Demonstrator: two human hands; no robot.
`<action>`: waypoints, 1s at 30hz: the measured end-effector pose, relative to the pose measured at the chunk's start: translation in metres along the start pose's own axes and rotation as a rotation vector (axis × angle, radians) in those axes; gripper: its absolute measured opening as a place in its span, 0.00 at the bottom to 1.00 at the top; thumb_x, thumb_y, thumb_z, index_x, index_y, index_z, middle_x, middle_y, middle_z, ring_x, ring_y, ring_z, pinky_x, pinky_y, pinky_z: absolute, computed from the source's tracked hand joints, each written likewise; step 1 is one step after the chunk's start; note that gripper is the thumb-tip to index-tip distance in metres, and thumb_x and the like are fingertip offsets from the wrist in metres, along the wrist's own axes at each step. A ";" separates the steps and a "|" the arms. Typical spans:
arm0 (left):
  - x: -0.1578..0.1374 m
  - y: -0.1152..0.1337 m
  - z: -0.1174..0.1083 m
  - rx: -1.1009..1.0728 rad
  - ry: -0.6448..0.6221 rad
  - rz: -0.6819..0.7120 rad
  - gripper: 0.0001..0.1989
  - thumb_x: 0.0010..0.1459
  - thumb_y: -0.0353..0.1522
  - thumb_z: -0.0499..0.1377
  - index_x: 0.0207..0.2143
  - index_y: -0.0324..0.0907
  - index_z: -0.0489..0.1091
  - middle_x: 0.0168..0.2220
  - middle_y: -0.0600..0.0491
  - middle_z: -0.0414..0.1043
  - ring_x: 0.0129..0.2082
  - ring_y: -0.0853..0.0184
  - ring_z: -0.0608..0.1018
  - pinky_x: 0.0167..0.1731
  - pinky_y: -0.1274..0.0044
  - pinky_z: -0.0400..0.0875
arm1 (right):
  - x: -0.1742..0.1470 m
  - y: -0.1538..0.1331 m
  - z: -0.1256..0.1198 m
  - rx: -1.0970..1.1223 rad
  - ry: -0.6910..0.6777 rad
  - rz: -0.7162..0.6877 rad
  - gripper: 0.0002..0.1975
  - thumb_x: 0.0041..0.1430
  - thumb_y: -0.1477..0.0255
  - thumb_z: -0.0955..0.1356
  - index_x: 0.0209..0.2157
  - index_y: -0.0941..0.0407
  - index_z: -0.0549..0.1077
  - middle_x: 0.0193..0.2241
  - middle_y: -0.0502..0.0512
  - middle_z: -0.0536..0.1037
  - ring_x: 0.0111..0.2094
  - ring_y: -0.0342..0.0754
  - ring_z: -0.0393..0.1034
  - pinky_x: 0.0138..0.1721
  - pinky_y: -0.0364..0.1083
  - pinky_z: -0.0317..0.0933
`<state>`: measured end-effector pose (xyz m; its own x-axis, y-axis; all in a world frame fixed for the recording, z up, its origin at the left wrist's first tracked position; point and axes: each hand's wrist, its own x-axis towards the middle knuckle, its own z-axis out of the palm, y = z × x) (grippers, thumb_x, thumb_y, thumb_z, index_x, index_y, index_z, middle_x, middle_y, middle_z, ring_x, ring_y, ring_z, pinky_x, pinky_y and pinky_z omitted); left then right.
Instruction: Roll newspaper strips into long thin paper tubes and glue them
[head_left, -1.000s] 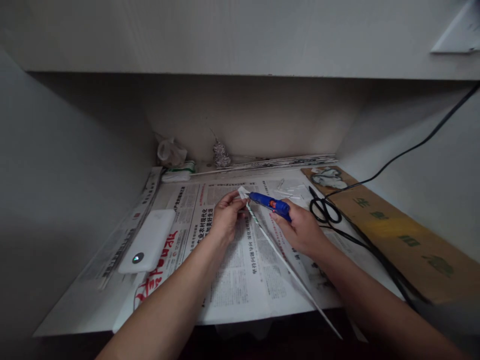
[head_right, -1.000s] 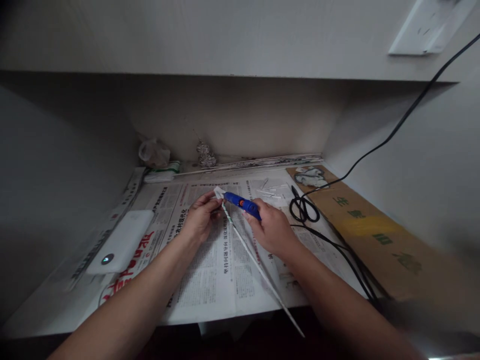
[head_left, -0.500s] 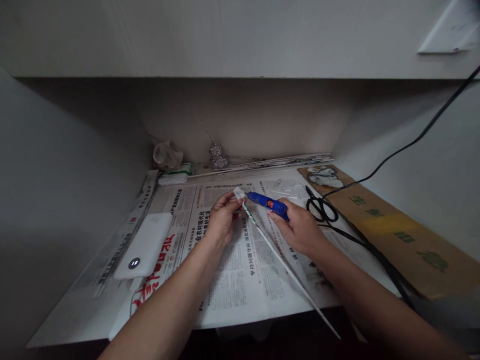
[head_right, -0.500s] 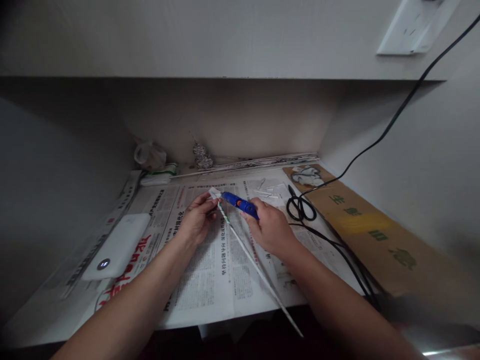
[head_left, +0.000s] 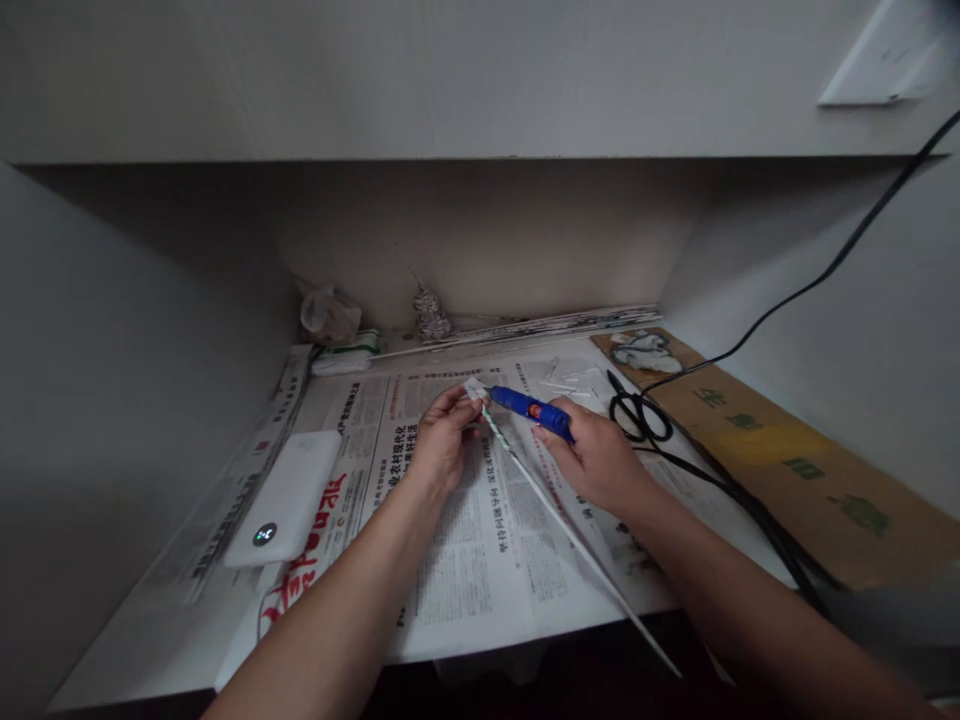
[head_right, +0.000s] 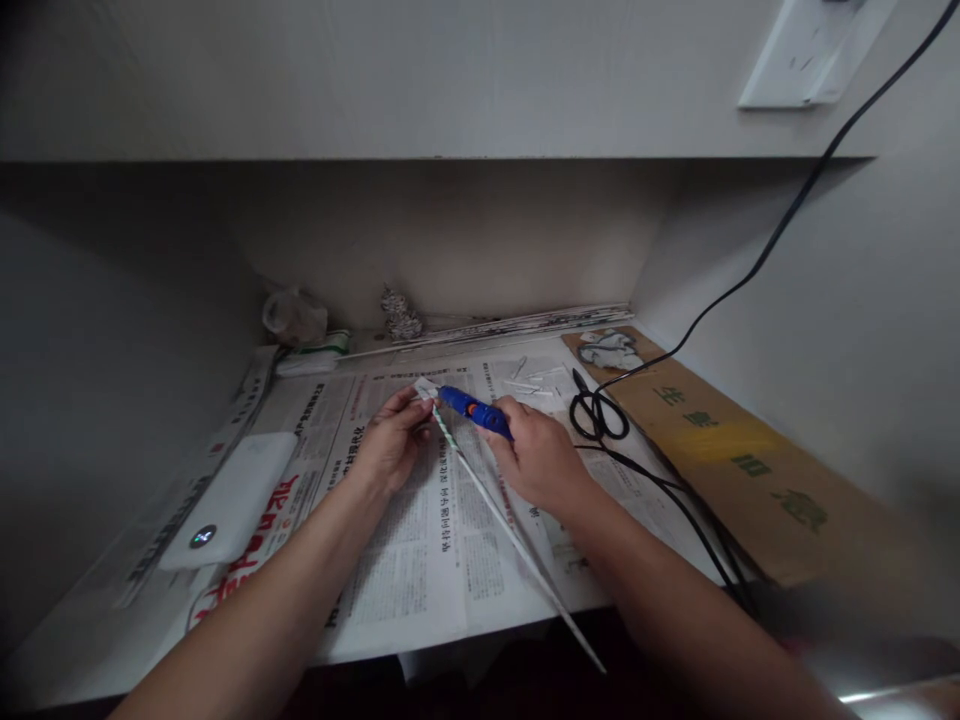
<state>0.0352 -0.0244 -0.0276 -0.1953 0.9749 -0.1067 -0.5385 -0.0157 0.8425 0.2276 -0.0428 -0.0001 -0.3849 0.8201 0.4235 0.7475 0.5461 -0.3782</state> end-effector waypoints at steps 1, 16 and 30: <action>0.000 0.000 0.000 -0.003 0.002 -0.002 0.19 0.42 0.27 0.66 0.40 0.41 0.70 0.30 0.52 0.75 0.23 0.74 0.73 0.17 0.84 0.60 | 0.000 0.001 0.000 -0.005 0.001 0.001 0.09 0.62 0.65 0.59 0.38 0.56 0.64 0.28 0.54 0.72 0.30 0.49 0.67 0.32 0.44 0.55; 0.000 0.005 0.000 -0.036 -0.058 -0.029 0.18 0.42 0.27 0.67 0.39 0.41 0.71 0.32 0.52 0.76 0.24 0.74 0.73 0.19 0.84 0.60 | -0.006 0.019 -0.016 -0.197 0.060 0.023 0.14 0.60 0.70 0.60 0.47 0.58 0.66 0.38 0.60 0.75 0.40 0.54 0.69 0.40 0.48 0.59; -0.007 0.003 0.005 0.007 -0.129 -0.038 0.19 0.41 0.29 0.68 0.38 0.40 0.69 0.30 0.51 0.76 0.24 0.74 0.73 0.19 0.84 0.60 | -0.053 0.016 -0.046 -0.116 0.090 0.024 0.18 0.58 0.71 0.62 0.51 0.54 0.65 0.45 0.59 0.74 0.44 0.54 0.69 0.44 0.51 0.62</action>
<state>0.0391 -0.0297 -0.0219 -0.0680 0.9952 -0.0700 -0.5376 0.0225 0.8429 0.2845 -0.0857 0.0092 -0.3198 0.8113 0.4894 0.8154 0.4988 -0.2939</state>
